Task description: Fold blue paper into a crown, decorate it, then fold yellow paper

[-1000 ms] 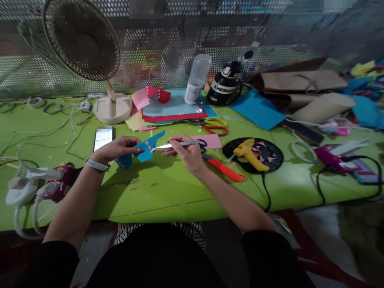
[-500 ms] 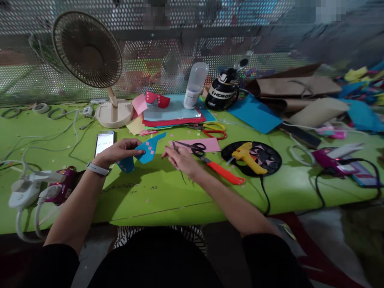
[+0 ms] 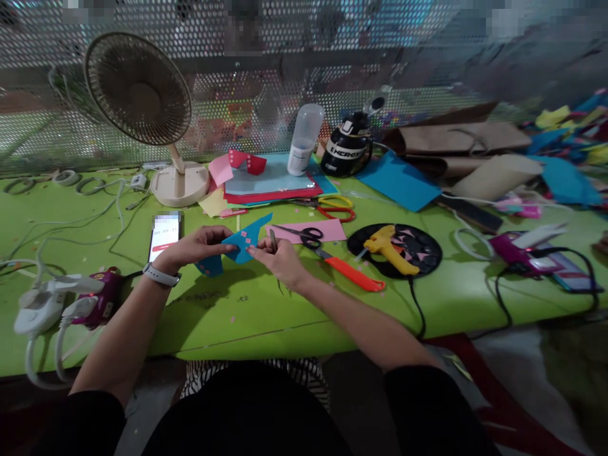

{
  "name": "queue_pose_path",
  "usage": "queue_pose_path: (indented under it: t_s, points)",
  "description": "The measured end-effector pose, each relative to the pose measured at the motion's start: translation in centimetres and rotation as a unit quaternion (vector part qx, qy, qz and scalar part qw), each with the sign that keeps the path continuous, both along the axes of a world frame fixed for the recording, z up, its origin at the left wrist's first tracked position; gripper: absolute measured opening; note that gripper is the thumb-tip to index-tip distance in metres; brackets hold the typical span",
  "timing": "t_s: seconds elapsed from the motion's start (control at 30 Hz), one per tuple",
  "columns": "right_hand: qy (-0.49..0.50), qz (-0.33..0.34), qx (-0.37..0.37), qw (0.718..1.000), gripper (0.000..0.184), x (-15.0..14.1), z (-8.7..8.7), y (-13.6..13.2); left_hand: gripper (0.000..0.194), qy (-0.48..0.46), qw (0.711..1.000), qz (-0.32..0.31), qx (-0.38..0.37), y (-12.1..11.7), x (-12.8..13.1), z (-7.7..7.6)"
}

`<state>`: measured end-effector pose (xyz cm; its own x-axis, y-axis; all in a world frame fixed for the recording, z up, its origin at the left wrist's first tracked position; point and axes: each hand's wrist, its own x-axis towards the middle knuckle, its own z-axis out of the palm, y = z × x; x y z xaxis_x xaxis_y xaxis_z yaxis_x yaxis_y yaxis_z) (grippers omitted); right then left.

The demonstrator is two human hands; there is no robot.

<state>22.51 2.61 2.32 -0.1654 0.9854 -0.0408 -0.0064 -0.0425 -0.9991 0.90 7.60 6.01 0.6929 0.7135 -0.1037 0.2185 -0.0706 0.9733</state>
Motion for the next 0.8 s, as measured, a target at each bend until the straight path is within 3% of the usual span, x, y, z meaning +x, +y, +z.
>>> queue_pose_path:
  t_s: [0.13,0.3,0.43,0.57,0.7,0.8]
  points:
    - [-0.040,-0.018,0.020,0.999,0.045,0.6,0.6,0.2,0.021,0.019,0.999,0.016,0.043,0.4,-0.7,0.2]
    - [-0.125,-0.124,0.161,0.971,0.037,1.8,1.8,0.3,0.024,0.067,0.992,0.016,0.107,0.0,-0.5,0.4]
    - [-0.217,-0.065,0.197,0.954,0.038,1.8,1.3,0.3,0.023,0.088,0.982,0.005,0.166,-0.8,0.6,0.5]
    - [-0.209,-0.020,0.188,0.959,0.042,1.4,0.5,0.3,0.022,0.081,0.976,0.000,0.200,-1.3,1.3,0.7]
    - [-0.115,-0.050,0.140,0.982,0.043,1.8,0.7,0.9,0.032,0.021,0.953,0.104,0.284,-1.0,0.5,1.3]
    - [-0.015,-0.101,0.081,0.991,0.043,2.6,1.1,1.9,0.035,-0.047,0.935,0.241,0.254,0.0,-0.8,1.4]
